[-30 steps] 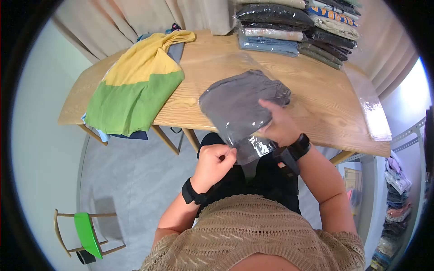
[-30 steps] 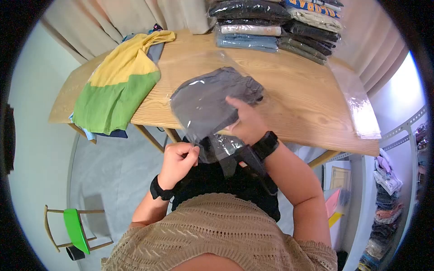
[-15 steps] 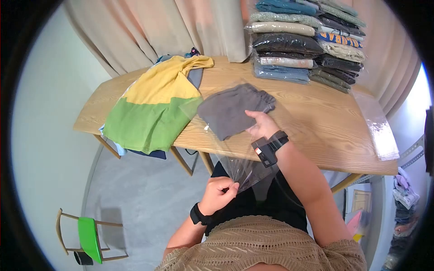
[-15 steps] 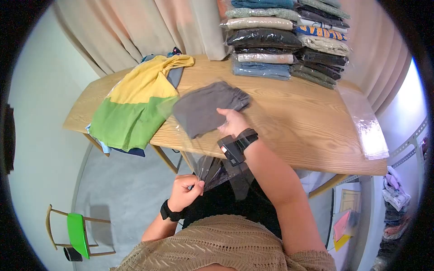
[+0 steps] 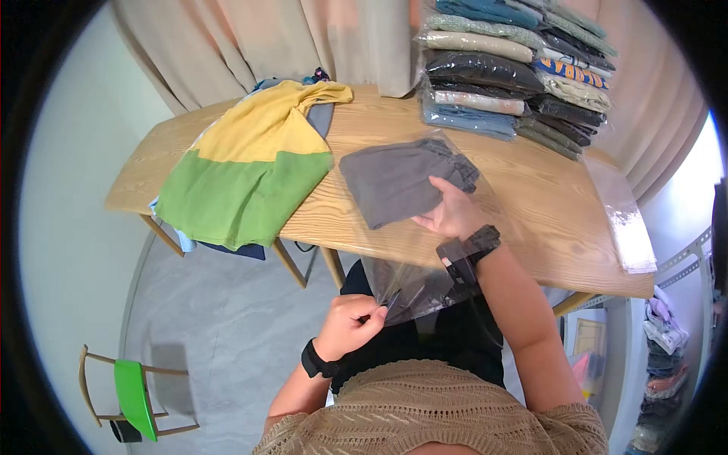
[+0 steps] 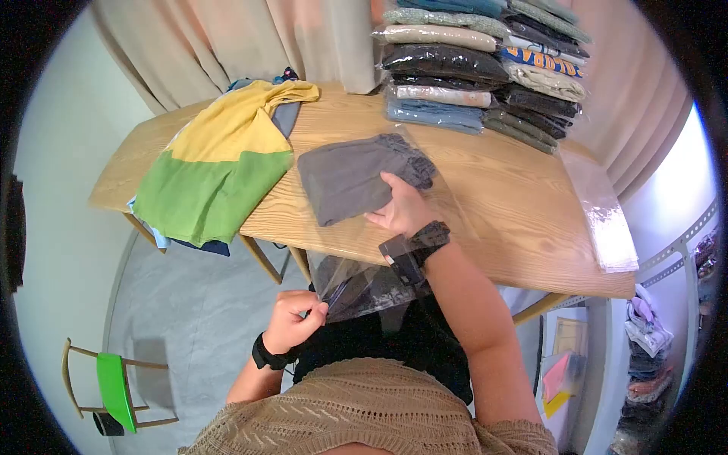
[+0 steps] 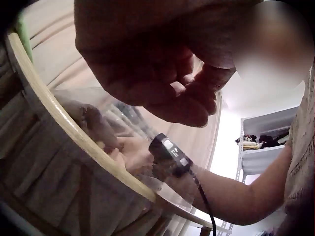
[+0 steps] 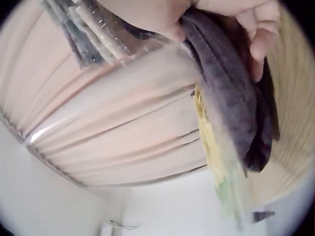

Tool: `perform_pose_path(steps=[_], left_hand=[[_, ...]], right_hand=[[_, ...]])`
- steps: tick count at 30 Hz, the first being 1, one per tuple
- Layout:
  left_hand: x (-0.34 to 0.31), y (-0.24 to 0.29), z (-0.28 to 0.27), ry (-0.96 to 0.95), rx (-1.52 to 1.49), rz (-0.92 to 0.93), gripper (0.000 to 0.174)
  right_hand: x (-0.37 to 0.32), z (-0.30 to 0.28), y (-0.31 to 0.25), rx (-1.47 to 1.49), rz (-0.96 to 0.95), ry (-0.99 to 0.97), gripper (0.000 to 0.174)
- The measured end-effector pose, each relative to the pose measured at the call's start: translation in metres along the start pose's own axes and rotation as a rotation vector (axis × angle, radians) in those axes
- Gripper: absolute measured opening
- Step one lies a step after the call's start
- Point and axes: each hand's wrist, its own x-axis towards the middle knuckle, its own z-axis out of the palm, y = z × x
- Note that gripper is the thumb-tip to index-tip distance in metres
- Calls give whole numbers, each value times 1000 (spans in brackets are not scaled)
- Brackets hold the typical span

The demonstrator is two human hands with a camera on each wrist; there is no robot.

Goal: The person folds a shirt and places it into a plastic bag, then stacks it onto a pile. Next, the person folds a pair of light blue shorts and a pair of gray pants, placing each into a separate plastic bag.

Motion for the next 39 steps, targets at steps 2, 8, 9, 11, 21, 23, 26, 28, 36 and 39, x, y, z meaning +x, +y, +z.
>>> perform_pose_path(steps=[2, 8, 9, 11, 21, 23, 26, 28, 36, 39], left_hand=[[0, 4, -2, -17, 18, -10, 23], [-2, 3, -1, -1, 16, -29, 23], [-2, 3, 0, 25, 22, -53, 22], [-2, 1, -1, 55, 19, -46, 23], [-29, -23, -51, 70, -89, -45, 31], [-27, -26, -59, 113, -95, -59, 51], [-10, -26, -66, 153, -1, -288, 52], [11, -26, -63, 184, -74, -509, 52], [45, -32, -54, 154, -261, -541, 37], [39, -33, -55, 232, -306, -627, 31]], right_hand=[[22, -8, -10, -120, 66, 4, 47], [58, -14, -1, 226, 59, 133, 46], [64, -20, 2, 320, 24, 92, 48], [33, 5, 4, 333, -11, 88, 45], [-166, 1, -22, -1069, -33, -661, 22], [-181, -17, -45, -1102, -92, -243, 21], [-136, -57, -52, -1008, -448, 227, 34], [-111, -66, -43, -982, -356, 287, 39], [-81, -85, -26, -756, -133, -14, 31], [-87, -102, -27, -615, -125, 148, 27]])
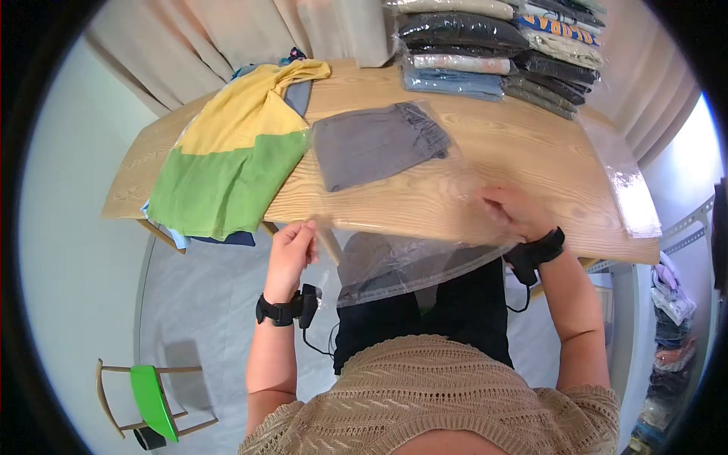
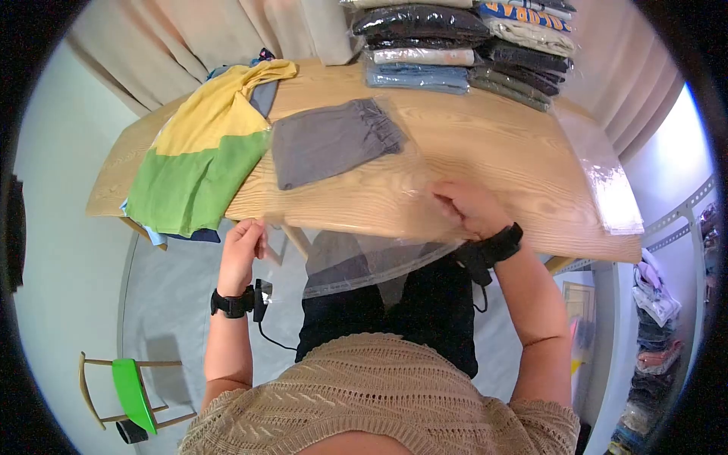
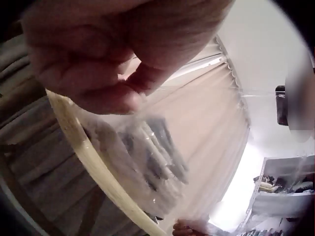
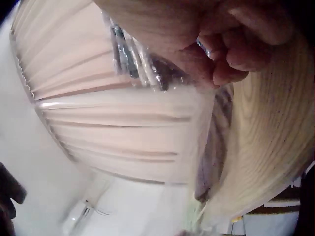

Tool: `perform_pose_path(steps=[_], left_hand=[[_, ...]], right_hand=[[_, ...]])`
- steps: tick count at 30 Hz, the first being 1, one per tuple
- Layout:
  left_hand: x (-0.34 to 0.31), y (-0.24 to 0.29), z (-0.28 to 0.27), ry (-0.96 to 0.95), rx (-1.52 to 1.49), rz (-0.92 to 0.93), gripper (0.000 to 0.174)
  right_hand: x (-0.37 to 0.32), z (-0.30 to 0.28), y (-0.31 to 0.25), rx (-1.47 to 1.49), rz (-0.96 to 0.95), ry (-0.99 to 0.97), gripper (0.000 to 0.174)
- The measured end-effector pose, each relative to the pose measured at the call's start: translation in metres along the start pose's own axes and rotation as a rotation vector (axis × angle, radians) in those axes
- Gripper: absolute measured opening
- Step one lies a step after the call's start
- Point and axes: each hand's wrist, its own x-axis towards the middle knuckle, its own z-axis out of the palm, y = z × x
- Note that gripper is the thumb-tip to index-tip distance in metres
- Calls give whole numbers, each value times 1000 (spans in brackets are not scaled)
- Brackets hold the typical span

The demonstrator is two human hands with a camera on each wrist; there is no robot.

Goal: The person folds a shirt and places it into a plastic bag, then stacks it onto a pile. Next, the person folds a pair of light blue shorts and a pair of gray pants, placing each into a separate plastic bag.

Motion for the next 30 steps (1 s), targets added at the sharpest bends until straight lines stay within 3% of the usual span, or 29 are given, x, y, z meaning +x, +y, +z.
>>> perform_pose_path(steps=[4, 6, 7, 8, 9, 10, 11, 12, 14, 15, 18, 22, 24, 25, 27, 28, 30], left_hand=[[-6, -19, -15, -66, -10, 12, 30], [-11, -21, -21, 17, 129, 117, 32], [-9, -18, -28, 76, 257, 154, 14], [-8, -17, -26, 75, 257, 148, 14], [-7, -14, -24, 132, 521, 492, 22], [-5, -8, -21, 188, 782, 840, 42], [-1, -7, -27, -2, 787, 828, 70], [5, -4, -27, 1, 790, 832, 70], [19, 2, -24, -155, 926, 999, 67], [26, 3, -23, -194, 909, 1022, 65], [39, 6, -20, -254, 935, 1065, 53], [46, 3, -21, -327, 892, 1029, 36], [44, 3, -21, -331, 805, 950, 23], [42, 4, -22, -329, 807, 951, 23], [37, 4, -22, -306, 543, 730, 20], [36, 0, -23, -306, 544, 733, 20], [33, -11, -28, -213, 364, 394, 25]], right_hand=[[-31, -8, -1, -68, 52, 48, 27], [-32, -25, 11, -76, -32, 1, 15], [-32, -25, 12, -75, -23, 1, 15], [-33, -23, 11, -381, -232, 116, 20], [-33, -20, 9, -685, -444, 230, 32], [-33, -15, 6, -683, -443, 229, 32], [-31, -9, 1, -903, -584, 227, 42], [-28, -5, -4, -1122, -729, 225, 54], [-18, -2, -14, -1142, -755, 118, 55], [-12, 0, -19, -1162, -774, 7, 57], [-4, 6, -35, -1240, -909, -64, 54], [22, -8, -30, -1500, -889, -181, 41], [24, -10, -30, -1198, -741, -198, 35], [22, -10, -32, -1198, -744, -198, 35], [15, -10, -35, -872, -597, -233, 30], [10, -8, -38, -873, -600, -232, 30], [-3, -3, -41, -732, -427, -200, 29]])
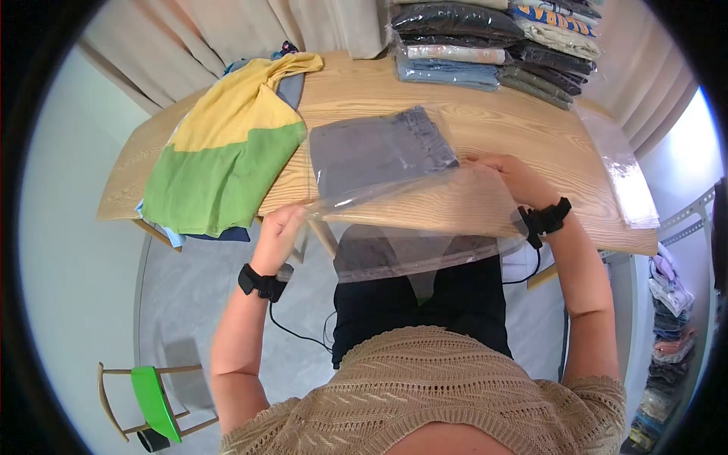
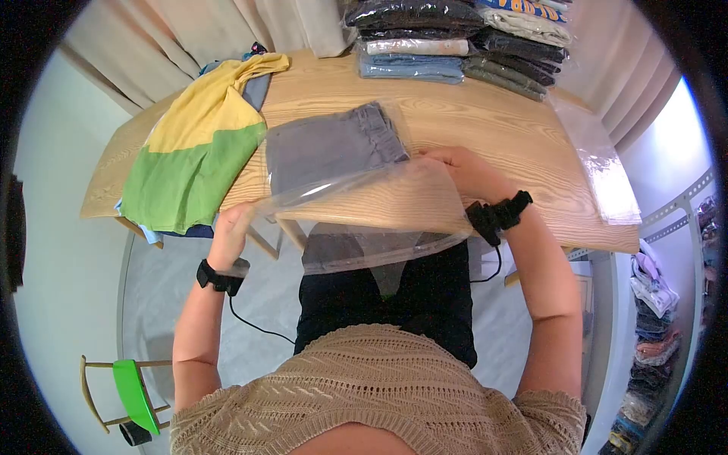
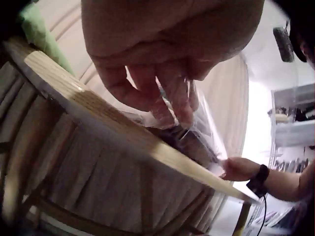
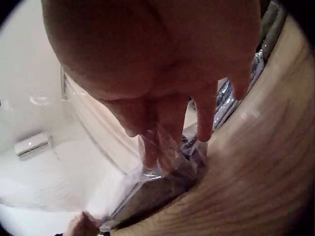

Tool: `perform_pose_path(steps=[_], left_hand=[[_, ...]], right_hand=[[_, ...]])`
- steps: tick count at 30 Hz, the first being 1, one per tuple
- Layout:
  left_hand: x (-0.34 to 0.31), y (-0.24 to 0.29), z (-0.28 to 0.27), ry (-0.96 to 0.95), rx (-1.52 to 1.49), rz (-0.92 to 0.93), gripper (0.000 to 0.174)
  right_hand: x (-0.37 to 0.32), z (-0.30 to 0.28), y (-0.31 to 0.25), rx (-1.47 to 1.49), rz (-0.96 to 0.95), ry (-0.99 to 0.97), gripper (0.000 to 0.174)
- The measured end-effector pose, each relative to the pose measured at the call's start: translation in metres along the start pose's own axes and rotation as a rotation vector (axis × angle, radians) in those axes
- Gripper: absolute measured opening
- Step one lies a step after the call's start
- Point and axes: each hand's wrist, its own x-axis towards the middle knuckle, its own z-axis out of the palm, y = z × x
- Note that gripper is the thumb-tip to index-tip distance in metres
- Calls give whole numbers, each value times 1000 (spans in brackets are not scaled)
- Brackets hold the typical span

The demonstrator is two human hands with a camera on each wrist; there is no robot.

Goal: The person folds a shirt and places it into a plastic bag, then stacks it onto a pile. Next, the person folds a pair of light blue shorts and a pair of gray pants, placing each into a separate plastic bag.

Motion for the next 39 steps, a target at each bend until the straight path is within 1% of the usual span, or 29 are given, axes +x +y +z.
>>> perform_pose_path(steps=[1, 3, 4, 6, 7, 8, 9, 10, 11, 12, 13, 14, 16, 20, 22, 23, 25, 26, 27, 28, 29, 31, 33, 34, 36, 37, 38, 39], left_hand=[[-3, 6, 1, 0, 0, 1, 25], [-6, 20, 6, 137, 8, -46, 31], [-5, 21, 9, 136, 9, -43, 31], [-2, 20, 15, 213, -224, -66, 35], [0, 15, 17, 212, -223, -64, 35], [3, 9, 20, 250, -257, -129, 34], [6, 5, 22, 289, -291, -194, 34], [8, 9, 24, 289, -290, -190, 34], [9, 15, 27, 287, -292, -174, 34], [12, 20, 30, 285, -295, -159, 34], [16, 19, 36, 348, -387, -261, 35], [18, 16, 37, 346, -386, -258, 35], [23, 11, 38, 362, -405, -286, 36], [25, 15, 37, 365, -381, -323, 38], [25, 19, 35, 317, -393, -338, 39], [26, 21, 34, 316, -393, -336, 39], [27, 22, 32, 255, -336, -375, 39], [27, 20, 32, 255, -336, -373, 39], [27, 17, 33, 248, -335, -369, 39], [28, 15, 32, 242, -335, -364, 40], [29, 16, 31, 248, -337, -360, 40], [28, 19, 30, 218, -323, -379, 38], [27, 23, 31, 219, -326, -390, 38], [27, 25, 30, 224, -329, -397, 37], [27, 25, 28, 210, -331, -397, 36], [26, 24, 25, 196, -338, -404, 34], [25, 24, 21, 205, -336, -395, 34], [25, 23, 15, 324, -358, -432, 30]], right_hand=[[-3, 4, 0, -1, -1, 1, 29], [-11, 13, 1, 81, 46, 132, 27], [-15, 17, 1, 81, 45, 135, 27], [-20, 29, -1, 106, 15, 245, 28], [-19, 37, 1, 138, -119, 329, 30], [-19, 44, 0, 137, -120, 331, 30], [-19, 52, -1, 195, -86, 452, 31], [-19, 59, -3, 252, -52, 572, 32], [-18, 63, -1, 252, -54, 575, 32], [-16, 68, 3, 356, 52, 627, 32], [-15, 72, 6, 462, 159, 678, 33], [-13, 76, 8, 461, 157, 681, 33], [-10, 83, 9, 527, 165, 822, 32], [-10, 87, 6, 542, 162, 868, 31], [-8, 89, 2, 527, 167, 932, 37], [-9, 88, 2, 527, 165, 934, 37], [-12, 86, 3, 461, 248, 868, 26], [-12, 88, 0, 460, 246, 868, 26], [-12, 92, -4, 382, 137, 1063, 17], [-10, 95, -10, 299, 21, 1252, 16], [-9, 95, -23, 297, 14, 1250, 16], [-13, 96, -54, -399, -337, 1057, 26], [1, 104, -81, -391, -497, 715, 30], [8, 108, -81, -392, -499, 720, 30], [30, 121, -61, -776, -387, 654, 32], [38, 121, -47, -832, -324, 632, 35], [42, 119, -44, -833, -336, 638, 35], [45, 116, -41, -832, -316, 642, 35]])
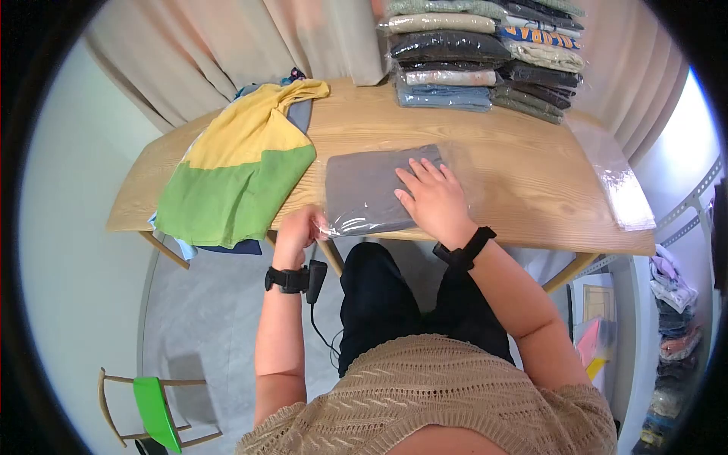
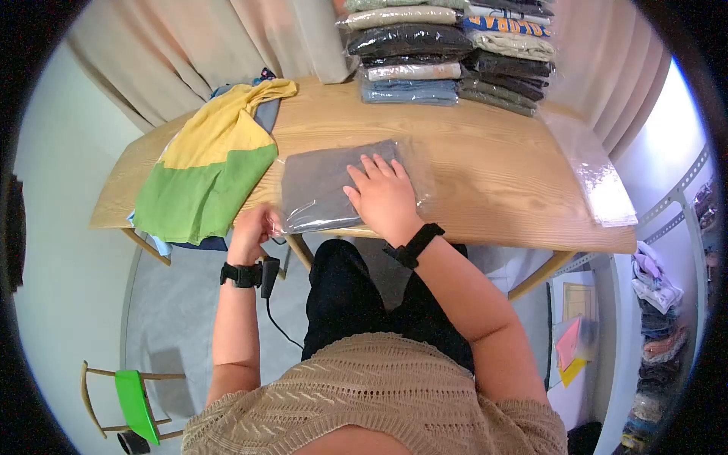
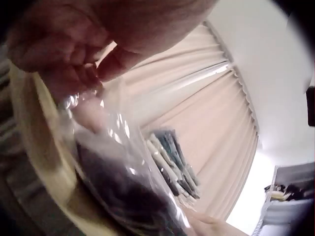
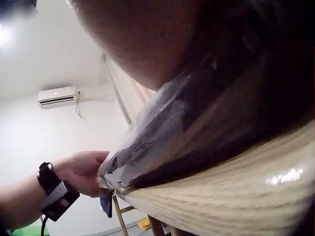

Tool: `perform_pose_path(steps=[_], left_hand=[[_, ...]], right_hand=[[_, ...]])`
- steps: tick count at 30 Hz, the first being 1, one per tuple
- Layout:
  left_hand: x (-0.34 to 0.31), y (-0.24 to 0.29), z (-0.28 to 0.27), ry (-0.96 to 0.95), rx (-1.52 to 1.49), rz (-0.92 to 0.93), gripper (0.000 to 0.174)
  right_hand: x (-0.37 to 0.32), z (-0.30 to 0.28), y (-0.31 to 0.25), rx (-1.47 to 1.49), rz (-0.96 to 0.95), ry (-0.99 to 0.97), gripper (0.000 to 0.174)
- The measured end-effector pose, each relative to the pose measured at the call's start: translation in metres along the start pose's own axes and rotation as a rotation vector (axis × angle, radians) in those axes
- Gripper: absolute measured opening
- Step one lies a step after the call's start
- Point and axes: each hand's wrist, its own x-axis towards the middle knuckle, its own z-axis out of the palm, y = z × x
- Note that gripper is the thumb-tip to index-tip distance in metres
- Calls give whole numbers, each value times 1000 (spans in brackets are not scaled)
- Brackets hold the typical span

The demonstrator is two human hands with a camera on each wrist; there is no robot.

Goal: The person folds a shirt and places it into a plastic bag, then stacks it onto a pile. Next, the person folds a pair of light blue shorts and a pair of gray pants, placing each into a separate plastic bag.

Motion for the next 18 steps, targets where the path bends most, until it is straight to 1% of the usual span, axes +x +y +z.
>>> perform_pose_path(steps=[1, 2, 3, 5, 6, 8, 9, 11, 12, 13, 14, 15, 17, 18], left_hand=[[1, 0, -5, 114, -45, -22, 27], [-1, 1, -13, 209, -77, 128, 22], [3, 1, -12, 208, -79, 136, 22], [-4, 18, 5, 208, 285, 662, 20], [-28, 44, 20, -23, 371, 647, 26], [-12, 45, 38, -323, 694, 889, 38], [-4, 45, 44, -313, 677, 887, 38], [8, 43, 53, -415, 1244, 1086, 48], [9, 38, 52, -460, 1274, 991, 53], [14, 33, 52, -455, 1264, 982, 53], [20, 28, 51, -483, 1318, 980, 54], [26, 23, 51, -516, 1372, 977, 55], [27, 20, 51, -536, 1365, 936, 57], [28, 18, 51, -541, 1343, 923, 57]], right_hand=[[1, 2, 3, -7, 19, -6, 35], [1, 4, 5, 0, 19, -21, 36], [1, 7, 6, -3, 18, -14, 36], [1, 10, 5, -47, 15, -22, 36], [1, 9, 4, -51, 9, -28, 36], [2, 7, 5, -28, 11, -30, 37], [3, 7, 9, -38, -3, -38, 37], [6, 7, 13, 11, -2, -99, 38], [5, 7, 15, 9, -11, -110, 38], [5, 3, 15, -53, -27, -110, 39], [5, 1, 16, -114, -40, -110, 39], [4, 2, 17, -114, -42, -122, 39], [2, 3, 17, -15, 13, -154, 41], [3, 3, 19, -28, 24, -234, 43]])
